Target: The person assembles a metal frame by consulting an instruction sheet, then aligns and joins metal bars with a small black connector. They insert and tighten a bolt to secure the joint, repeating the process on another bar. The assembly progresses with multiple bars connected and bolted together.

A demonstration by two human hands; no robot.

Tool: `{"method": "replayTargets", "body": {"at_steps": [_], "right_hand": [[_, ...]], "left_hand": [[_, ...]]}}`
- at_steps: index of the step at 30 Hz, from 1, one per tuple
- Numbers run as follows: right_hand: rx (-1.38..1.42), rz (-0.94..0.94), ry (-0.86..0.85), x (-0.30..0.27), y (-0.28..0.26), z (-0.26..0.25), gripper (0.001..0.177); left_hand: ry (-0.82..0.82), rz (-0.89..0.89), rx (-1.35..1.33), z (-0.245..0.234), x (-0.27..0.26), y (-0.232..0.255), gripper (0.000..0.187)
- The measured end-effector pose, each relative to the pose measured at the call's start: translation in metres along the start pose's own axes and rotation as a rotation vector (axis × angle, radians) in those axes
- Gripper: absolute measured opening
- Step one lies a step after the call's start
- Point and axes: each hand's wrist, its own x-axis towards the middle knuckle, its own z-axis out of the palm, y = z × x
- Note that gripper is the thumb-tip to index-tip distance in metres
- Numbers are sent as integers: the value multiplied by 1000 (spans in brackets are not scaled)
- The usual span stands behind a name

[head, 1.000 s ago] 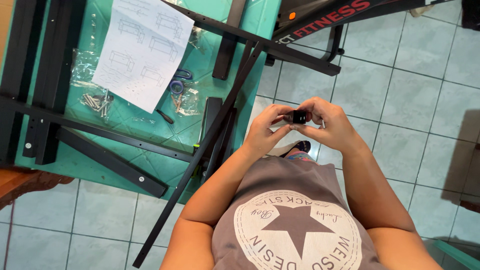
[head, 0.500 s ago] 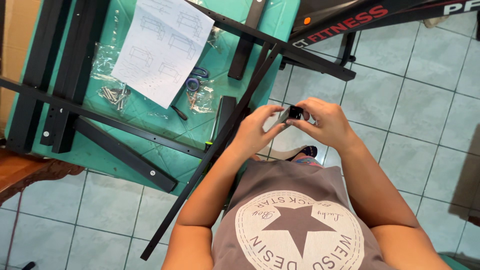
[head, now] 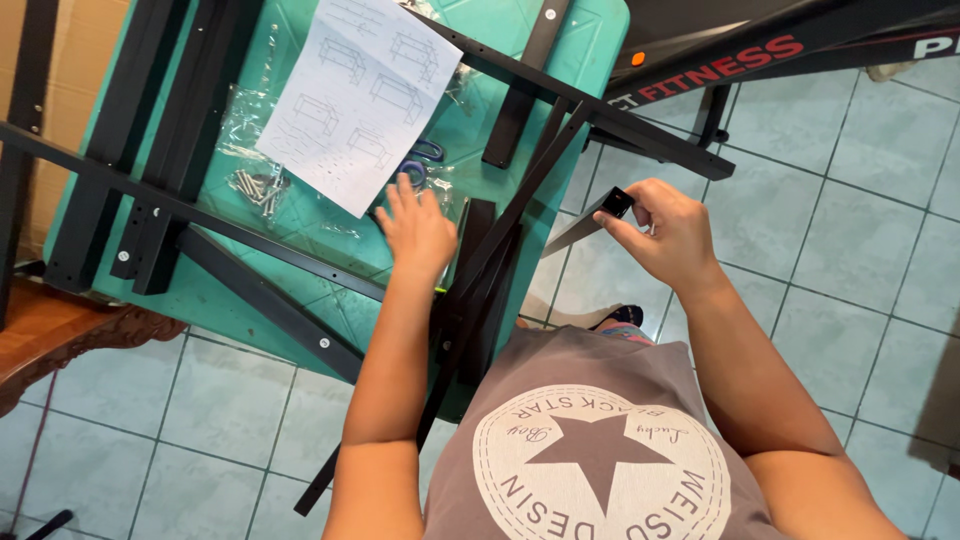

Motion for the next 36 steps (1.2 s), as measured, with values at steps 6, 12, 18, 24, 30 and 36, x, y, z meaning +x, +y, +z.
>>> {"method": "replayTargets", "body": {"at_steps": [6,12,18,24,30,36], "right_hand": [[-47,-18,16,9,-4,8,23],[-36,-10,4,12,-5,12,24],[-31,2,-10,12,-4,13,24],[-25,4,-21,11,-5,15,23],[-19,3,-25,9,-2,16,23],[-34,-2,-25,4,6,17,24]], "left_hand": [[-187,-178,113,17,24,-29,51],[-175,-211,157,37,31,-43,64],[-149,-212,146,39,29,-39,72],[-182,-166,39,40,26,0,74],[33,186,-457,54,-3,55,67],[107,207,-246,19,-29,93,61]]}}
